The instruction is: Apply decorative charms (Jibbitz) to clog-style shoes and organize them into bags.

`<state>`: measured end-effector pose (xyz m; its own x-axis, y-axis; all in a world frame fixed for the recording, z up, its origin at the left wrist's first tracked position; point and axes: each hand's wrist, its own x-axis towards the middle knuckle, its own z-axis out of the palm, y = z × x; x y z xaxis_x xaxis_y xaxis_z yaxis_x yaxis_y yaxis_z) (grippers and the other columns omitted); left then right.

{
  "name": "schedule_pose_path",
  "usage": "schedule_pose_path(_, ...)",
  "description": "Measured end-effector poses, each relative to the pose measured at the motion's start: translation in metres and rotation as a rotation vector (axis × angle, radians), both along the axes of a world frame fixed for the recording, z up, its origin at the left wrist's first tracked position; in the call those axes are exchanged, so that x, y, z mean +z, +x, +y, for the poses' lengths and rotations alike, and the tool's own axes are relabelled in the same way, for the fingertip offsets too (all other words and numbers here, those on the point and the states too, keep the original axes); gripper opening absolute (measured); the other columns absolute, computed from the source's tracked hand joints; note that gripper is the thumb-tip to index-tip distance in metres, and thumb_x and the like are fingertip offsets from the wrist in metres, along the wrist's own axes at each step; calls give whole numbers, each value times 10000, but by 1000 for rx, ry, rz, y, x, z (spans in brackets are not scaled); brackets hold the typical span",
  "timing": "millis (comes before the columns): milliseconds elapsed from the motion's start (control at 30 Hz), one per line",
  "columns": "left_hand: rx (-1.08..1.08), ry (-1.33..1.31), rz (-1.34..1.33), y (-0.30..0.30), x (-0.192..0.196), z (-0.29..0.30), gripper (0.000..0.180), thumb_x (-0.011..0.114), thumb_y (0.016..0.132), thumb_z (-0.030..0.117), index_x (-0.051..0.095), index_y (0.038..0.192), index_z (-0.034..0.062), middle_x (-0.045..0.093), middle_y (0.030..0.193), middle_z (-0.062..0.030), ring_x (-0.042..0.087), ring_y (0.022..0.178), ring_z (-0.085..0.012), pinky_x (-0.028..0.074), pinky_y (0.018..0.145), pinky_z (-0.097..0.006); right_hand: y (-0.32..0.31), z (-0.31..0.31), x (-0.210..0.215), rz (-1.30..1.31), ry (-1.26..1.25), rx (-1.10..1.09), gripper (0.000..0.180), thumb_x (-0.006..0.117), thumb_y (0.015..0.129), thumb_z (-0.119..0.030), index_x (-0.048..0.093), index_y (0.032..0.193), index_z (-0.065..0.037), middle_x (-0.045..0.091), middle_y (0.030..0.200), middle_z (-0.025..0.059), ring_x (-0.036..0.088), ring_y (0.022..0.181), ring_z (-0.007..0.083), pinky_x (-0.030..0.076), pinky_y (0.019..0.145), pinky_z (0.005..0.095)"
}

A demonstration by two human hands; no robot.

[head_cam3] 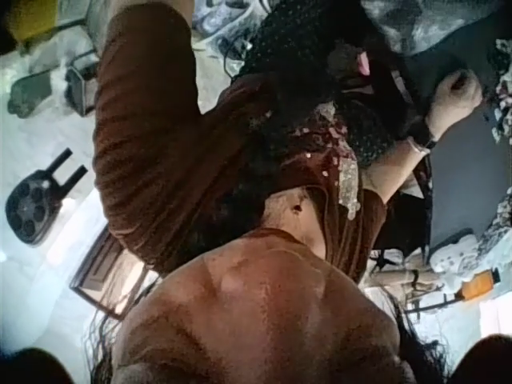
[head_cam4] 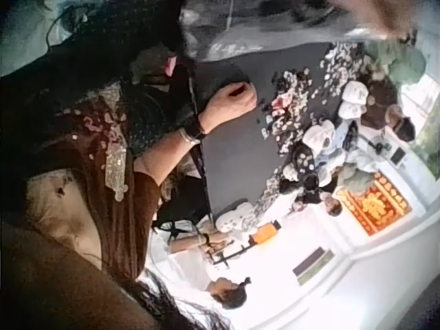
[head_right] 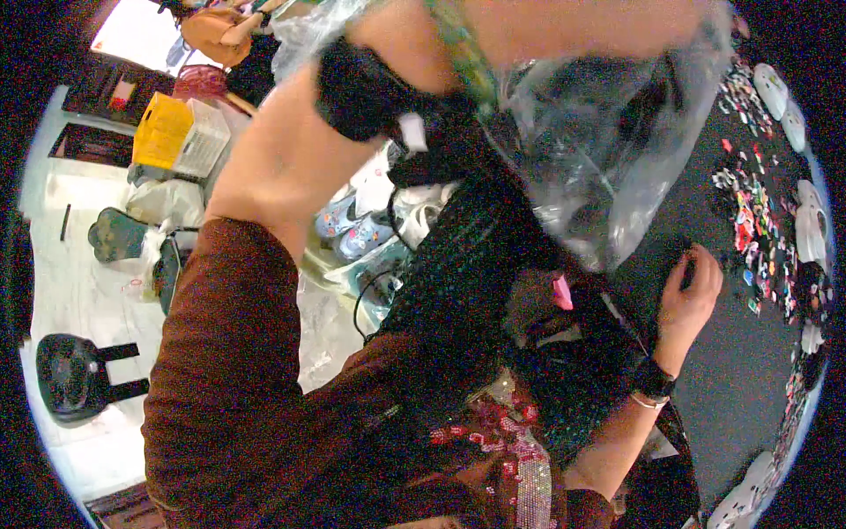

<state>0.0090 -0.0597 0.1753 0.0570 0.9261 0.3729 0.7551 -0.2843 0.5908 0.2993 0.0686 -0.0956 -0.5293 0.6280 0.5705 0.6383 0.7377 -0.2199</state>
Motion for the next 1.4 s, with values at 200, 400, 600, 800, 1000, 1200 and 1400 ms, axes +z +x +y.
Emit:
schedule_pose_path(200,-12,507,180,11,-121,54,155,607,860,181,681,831,49,663,784,-153,650,778,-356,515,727,-463,-22,-12,12,50,-37,49,114,622,853,-13,606,964,4,642,1080,167,580,1039,362,461,931,437)
schedule_pose_path(400,-50,510,26,10,-102,16,190,709,844,138,679,1006,44,645,830,-98,640,735,-238,517,669,-344,-23,-20,22,97,-65,6,93,625,845,-17,591,929,2,637,1066,165,580,1027,357,463,918,440)
schedule_pose_path(600,356,341,-60,-45,-114,-43,243,724,833,87,690,1073,59,654,847,-75,637,735,-161,515,699,-285,-27,-21,19,85,-14,48,205,638,780,10,597,981,10,633,1029,169,576,990,374,467,890,452)
schedule_pose_path(800,888,118,-25,-141,-194,-134,148,707,872,108,679,1000,38,689,810,-79,630,695,-137,508,656,-279,-5,1,-9,-35,103,71,288,653,792,-28,626,1078,-19,653,1073,161,596,1024,349,474,905,452)
schedule_pose_path(1000,1141,-602,18,-193,-385,-311,328,627,827,385,741,895,85,699,903,-195,679,879,-377,532,798,-453,16,19,-14,-92,72,7,183,622,909,-108,654,1075,-35,666,1136,148,606,1087,331,467,954,420)
schedule_pose_path(1200,1175,-1442,-484,-146,-513,-423,883,636,730,723,606,1280,33,595,1310,-184,567,1211,-339,458,986,-430,18,21,-17,-140,-3,4,214,628,919,-100,646,1115,-16,660,1161,167,601,1097,338,457,972,417)
schedule_pose_path(1400,1063,-1258,-382,-44,-635,-405,789,627,824,673,579,1338,75,530,1410,-202,514,1295,-307,414,1051,-422,23,5,15,-220,30,-189,242,642,897,-81,658,1135,-34,661,1166,163,602,1106,321,459,983,410)
